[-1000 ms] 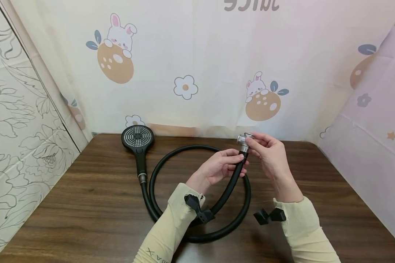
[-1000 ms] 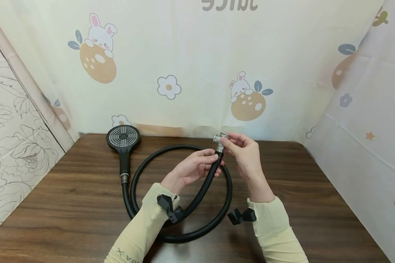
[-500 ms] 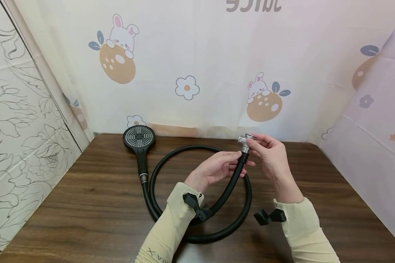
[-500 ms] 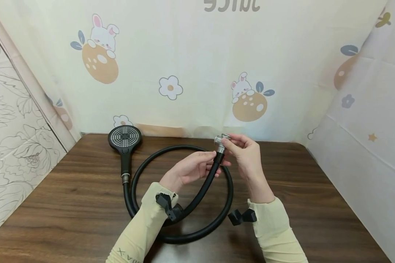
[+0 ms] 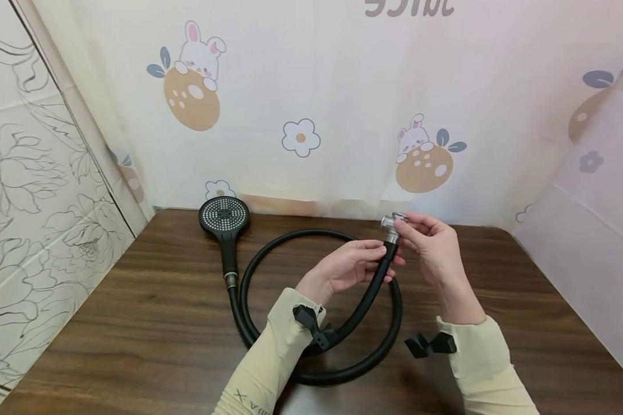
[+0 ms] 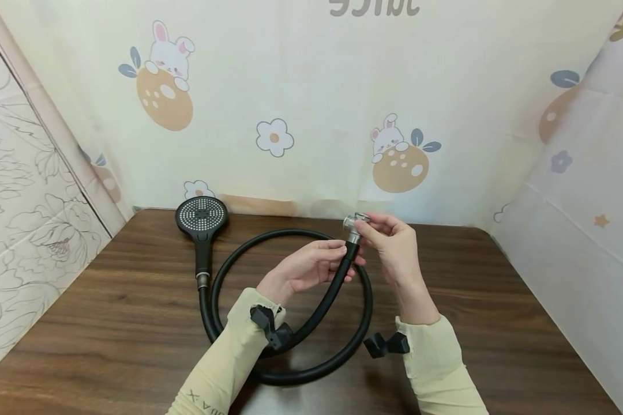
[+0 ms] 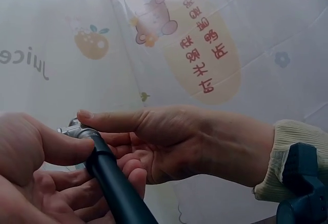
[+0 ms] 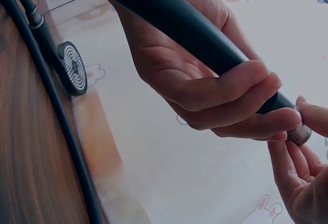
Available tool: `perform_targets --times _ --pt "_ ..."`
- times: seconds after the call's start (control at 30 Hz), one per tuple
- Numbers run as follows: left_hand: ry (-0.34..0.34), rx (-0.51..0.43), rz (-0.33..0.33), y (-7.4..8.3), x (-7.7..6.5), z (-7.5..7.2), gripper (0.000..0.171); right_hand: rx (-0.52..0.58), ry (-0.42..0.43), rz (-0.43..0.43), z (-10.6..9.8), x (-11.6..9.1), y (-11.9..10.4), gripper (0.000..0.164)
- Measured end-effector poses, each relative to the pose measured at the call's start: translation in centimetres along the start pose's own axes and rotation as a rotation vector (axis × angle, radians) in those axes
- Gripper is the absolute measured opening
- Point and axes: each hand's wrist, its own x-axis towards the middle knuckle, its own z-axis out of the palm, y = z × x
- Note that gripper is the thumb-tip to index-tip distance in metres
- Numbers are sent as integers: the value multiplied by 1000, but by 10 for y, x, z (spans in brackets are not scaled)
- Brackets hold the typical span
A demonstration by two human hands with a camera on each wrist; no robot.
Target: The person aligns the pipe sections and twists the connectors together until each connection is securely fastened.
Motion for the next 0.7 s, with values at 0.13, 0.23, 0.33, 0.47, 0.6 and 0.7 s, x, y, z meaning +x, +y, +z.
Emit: perform_targets --times 0.13,0.23,0.33,0.47,0.6,0.7 --pt "48 -7 19 -1 1 3 11 3 -7 -4 -1 0 0 10" --pt "72 1 28 -1 1 4 11 4 -6 -4 -1 0 1 11" --pt "71 10 26 0 1 4 10 4 -2 -5 0 -1 0 11" --pt "17 38 0 1 0 2 16 -2 4 -4 -1 -2 0 10" --pt "-54 54 -17 2 -2 -2 36 -19 11 4 -1 -3 0 10" --pt "-67 44 -20 2 -1 -3 39 -21 16 5 -1 -4 0 11"
